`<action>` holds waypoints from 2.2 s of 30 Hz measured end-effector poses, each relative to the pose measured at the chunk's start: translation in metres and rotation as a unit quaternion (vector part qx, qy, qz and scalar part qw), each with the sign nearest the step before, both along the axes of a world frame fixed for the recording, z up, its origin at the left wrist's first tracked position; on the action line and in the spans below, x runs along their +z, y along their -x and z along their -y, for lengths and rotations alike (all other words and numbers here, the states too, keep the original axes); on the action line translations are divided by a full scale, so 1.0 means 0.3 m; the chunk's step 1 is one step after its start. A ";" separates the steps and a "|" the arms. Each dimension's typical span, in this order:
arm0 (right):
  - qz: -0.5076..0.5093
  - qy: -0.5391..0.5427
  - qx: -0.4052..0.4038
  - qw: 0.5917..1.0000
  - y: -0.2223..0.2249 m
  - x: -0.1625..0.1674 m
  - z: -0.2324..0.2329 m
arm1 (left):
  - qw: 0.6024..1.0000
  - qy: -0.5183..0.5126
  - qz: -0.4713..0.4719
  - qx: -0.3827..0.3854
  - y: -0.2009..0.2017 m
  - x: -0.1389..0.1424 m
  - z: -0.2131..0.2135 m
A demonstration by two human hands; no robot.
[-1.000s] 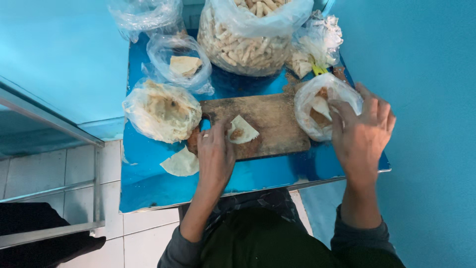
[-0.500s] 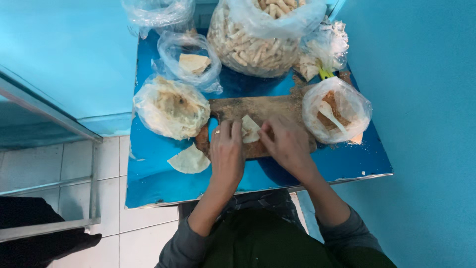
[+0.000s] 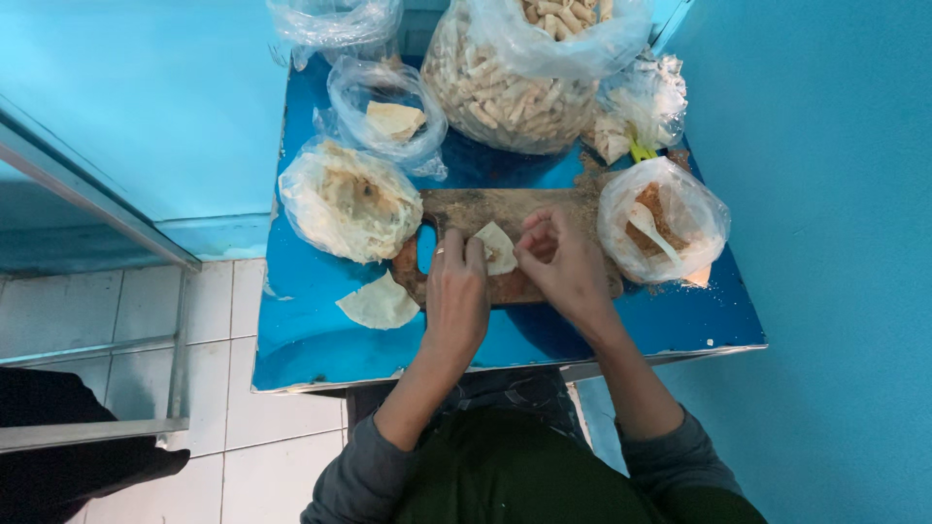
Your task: The person sits at a small table and folds triangular pastry wrappers around a scoop of brown filling, pinching the edges closed to form stuffed rolls. They take each wrapper from a pile, add filling from a plastic bag using a spoon, fold the wrapper over, and set the finished roll aside with the others.
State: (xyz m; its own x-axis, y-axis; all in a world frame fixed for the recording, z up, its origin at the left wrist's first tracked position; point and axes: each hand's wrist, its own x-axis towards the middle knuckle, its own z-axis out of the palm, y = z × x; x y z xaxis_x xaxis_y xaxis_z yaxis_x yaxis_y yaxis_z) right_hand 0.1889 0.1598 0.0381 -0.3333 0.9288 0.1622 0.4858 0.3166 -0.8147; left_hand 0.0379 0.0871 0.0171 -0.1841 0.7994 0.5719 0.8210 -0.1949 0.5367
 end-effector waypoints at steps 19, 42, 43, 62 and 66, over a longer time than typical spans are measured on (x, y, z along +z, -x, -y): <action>0.004 -0.035 0.167 0.985 -0.002 0.012 -0.017 | 0.995 0.038 -0.067 -0.066 0.041 0.015 0.006; 0.009 0.080 0.148 0.986 0.070 0.015 -0.116 | 0.995 -0.011 -0.010 -0.099 0.112 -0.034 -0.115; 0.012 0.114 0.129 0.985 0.069 0.020 -0.107 | 0.995 -0.006 0.016 -0.095 0.108 -0.042 -0.120; 0.063 -0.168 0.132 0.975 0.048 0.039 0.000 | 0.983 -0.028 0.028 -0.178 0.137 -0.026 -0.096; 0.091 -0.107 0.106 0.984 0.058 0.041 -0.033 | 0.984 -0.011 0.069 -0.164 0.137 -0.022 -0.098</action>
